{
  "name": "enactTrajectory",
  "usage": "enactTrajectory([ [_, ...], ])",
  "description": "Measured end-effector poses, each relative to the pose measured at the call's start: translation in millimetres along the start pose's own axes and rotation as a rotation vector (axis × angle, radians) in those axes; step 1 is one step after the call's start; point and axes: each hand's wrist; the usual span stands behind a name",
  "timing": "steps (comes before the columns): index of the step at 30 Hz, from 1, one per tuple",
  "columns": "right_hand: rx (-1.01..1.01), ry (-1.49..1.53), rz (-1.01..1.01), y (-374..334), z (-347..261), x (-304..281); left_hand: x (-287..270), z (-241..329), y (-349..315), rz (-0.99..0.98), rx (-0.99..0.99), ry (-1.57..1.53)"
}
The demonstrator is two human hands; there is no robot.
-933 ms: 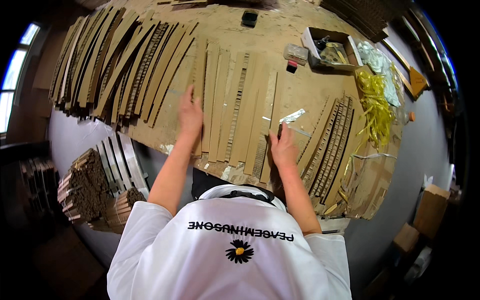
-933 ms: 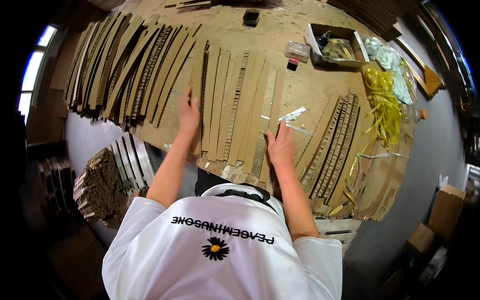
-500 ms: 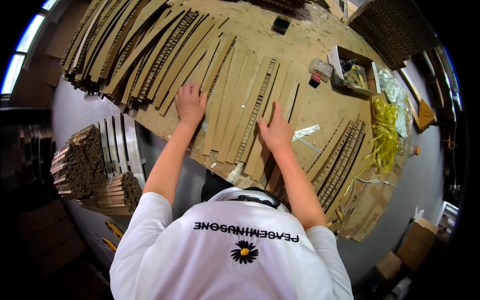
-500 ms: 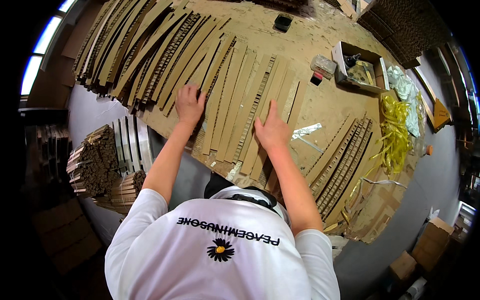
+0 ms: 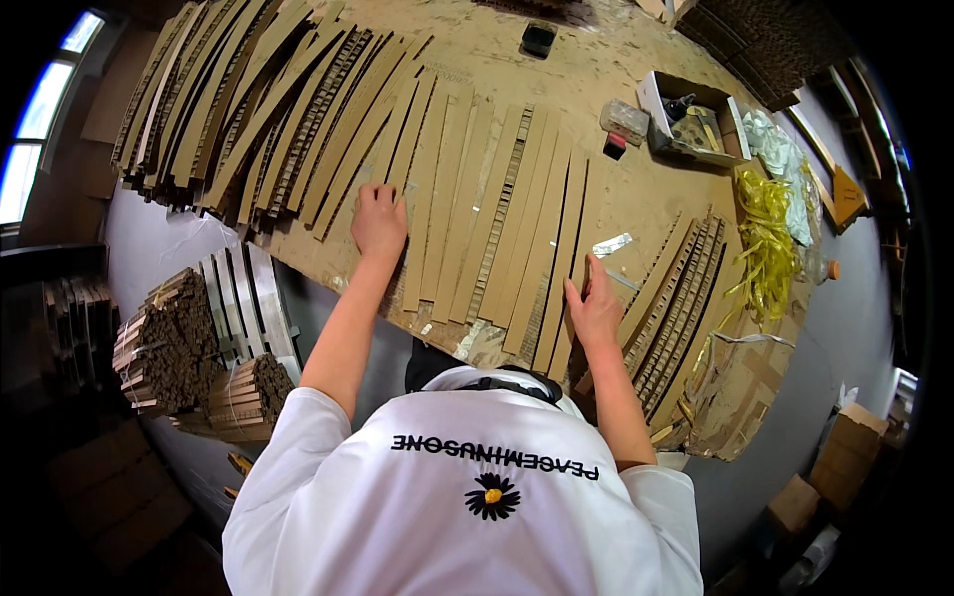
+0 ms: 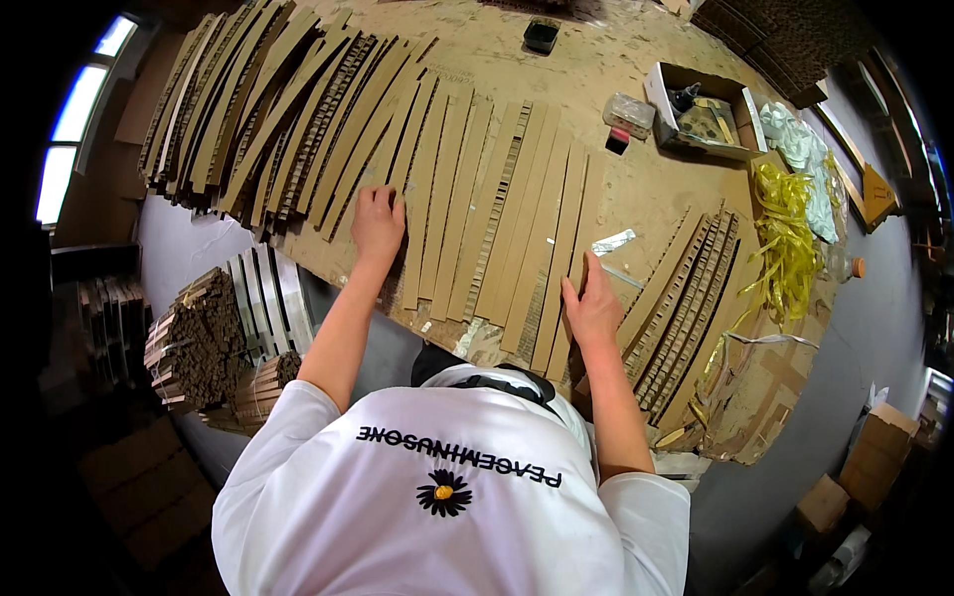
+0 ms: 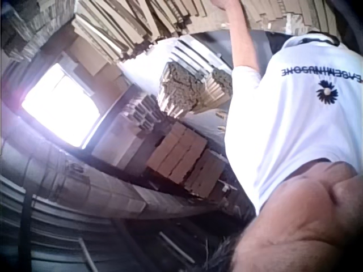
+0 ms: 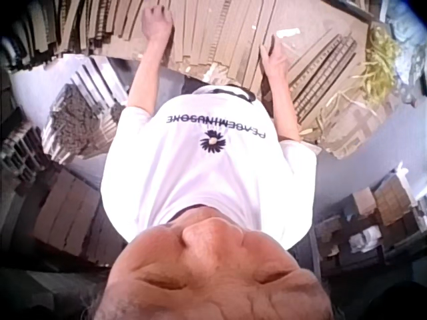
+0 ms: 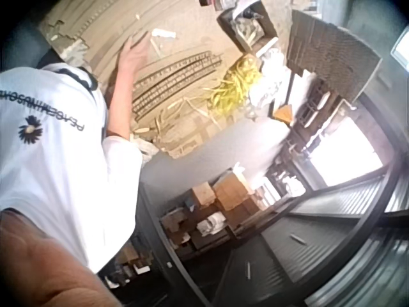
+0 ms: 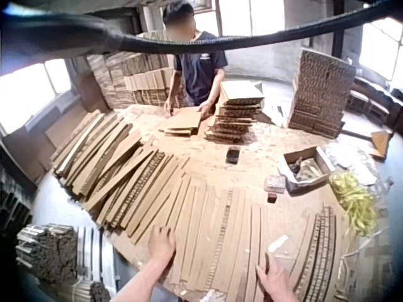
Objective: The person repeatedly marks thin cardboard strips with a small red marker, then stacks them on a table. The person handles the strips one at a time, aligning them before marking and stacking them in a pile.
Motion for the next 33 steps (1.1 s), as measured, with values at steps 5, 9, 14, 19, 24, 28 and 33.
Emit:
enactTrajectory([
  [5,0.105,-0.061,-0.137,19.1,-23.2,-0.5,-0.6,8.5,16.0,-0.261,-0.192,0.080],
  [9,-0.117,-0.299,0.063,37.1,-40.9,-5.6,-14.1,9.8,14.2,-0.366,-0.177,0.111],
  [14,-0.405,-0.091,0.075,91.2,-72.1,31.5,-2.2,8.8,23.0,-0.069,-0.005,0.054],
  [19,-0.180,-0.161,-0.153,112.4,-127.3,62.5,31.2,-2.4,45.0,-0.081,-0.128,-0.021],
  [24,-0.092,-0.070,-0.233,115.0,-148.9,79.5,37.7,-8.8,43.2,-0.080,-0.068,-0.064],
  [28,-0.051,-0.147,-0.410,117.8,-155.0,68.5,33.5,-16.7,47.4,-0.129,-0.039,-0.084],
  [33,-0.072,-0.172,-0.375,112.2,-131.5,32.9,41.0,-7.6,36.8,-0.089,0.067,-0.143],
])
Point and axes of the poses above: each hand's wrist, its own y-axis towards the middle knuckle, its own x-axis out of the palm, z = x × y, and after that the axes turned 4 degrees about -x, right-handed
